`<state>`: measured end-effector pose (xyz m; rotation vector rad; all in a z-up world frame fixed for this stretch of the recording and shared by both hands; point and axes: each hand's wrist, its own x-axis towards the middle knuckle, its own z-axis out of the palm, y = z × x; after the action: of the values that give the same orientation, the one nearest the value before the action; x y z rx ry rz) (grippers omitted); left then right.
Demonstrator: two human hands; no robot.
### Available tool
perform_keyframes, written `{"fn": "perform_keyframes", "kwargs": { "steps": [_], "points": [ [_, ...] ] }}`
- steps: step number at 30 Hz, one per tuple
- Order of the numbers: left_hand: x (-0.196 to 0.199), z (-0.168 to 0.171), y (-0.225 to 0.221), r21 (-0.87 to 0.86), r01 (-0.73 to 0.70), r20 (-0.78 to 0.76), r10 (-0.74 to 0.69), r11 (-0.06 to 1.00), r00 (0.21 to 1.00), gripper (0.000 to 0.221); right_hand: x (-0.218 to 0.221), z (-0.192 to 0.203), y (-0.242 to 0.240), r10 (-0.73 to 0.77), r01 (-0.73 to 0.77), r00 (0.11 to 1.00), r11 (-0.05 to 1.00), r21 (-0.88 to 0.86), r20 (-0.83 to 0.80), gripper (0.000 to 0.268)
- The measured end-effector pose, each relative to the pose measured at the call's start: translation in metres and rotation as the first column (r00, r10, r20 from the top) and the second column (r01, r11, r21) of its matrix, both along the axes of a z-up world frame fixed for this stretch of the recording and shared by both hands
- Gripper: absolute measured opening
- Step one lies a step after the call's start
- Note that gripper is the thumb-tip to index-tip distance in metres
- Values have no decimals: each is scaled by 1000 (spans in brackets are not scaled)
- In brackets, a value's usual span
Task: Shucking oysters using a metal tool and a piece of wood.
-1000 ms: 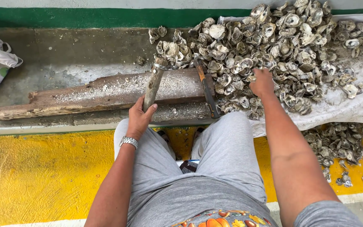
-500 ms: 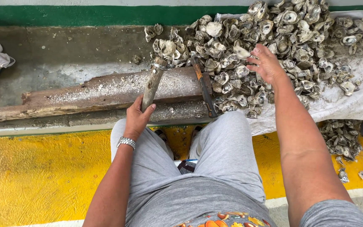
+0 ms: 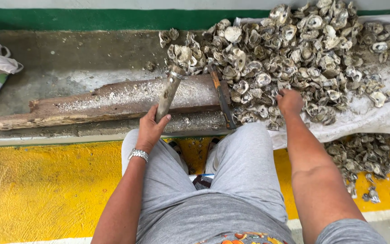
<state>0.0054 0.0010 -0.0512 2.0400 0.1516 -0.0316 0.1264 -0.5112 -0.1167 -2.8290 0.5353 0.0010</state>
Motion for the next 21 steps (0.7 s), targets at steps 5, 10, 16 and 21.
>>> {"fn": "perform_keyframes", "kwargs": {
  "steps": [5,10,16,21],
  "points": [
    [-6,14,1,-34,-13,70,15,999,997,56,16,-25,-25,-96,56,982,971,233,161,22],
    [-6,15,0,-64,-40,-32,38,997,999,54,17,22,-6,-479,223,871,187,957,-109,40],
    [-8,17,-1,-9,-30,-32,30,1000,999,52,5,41,-5,-351,94,923,-190,977,-158,46],
    [-5,18,-2,-37,-41,-10,40,998,999,50,5,59,20,-225,95,973,185,978,-52,41]
  ]
}}
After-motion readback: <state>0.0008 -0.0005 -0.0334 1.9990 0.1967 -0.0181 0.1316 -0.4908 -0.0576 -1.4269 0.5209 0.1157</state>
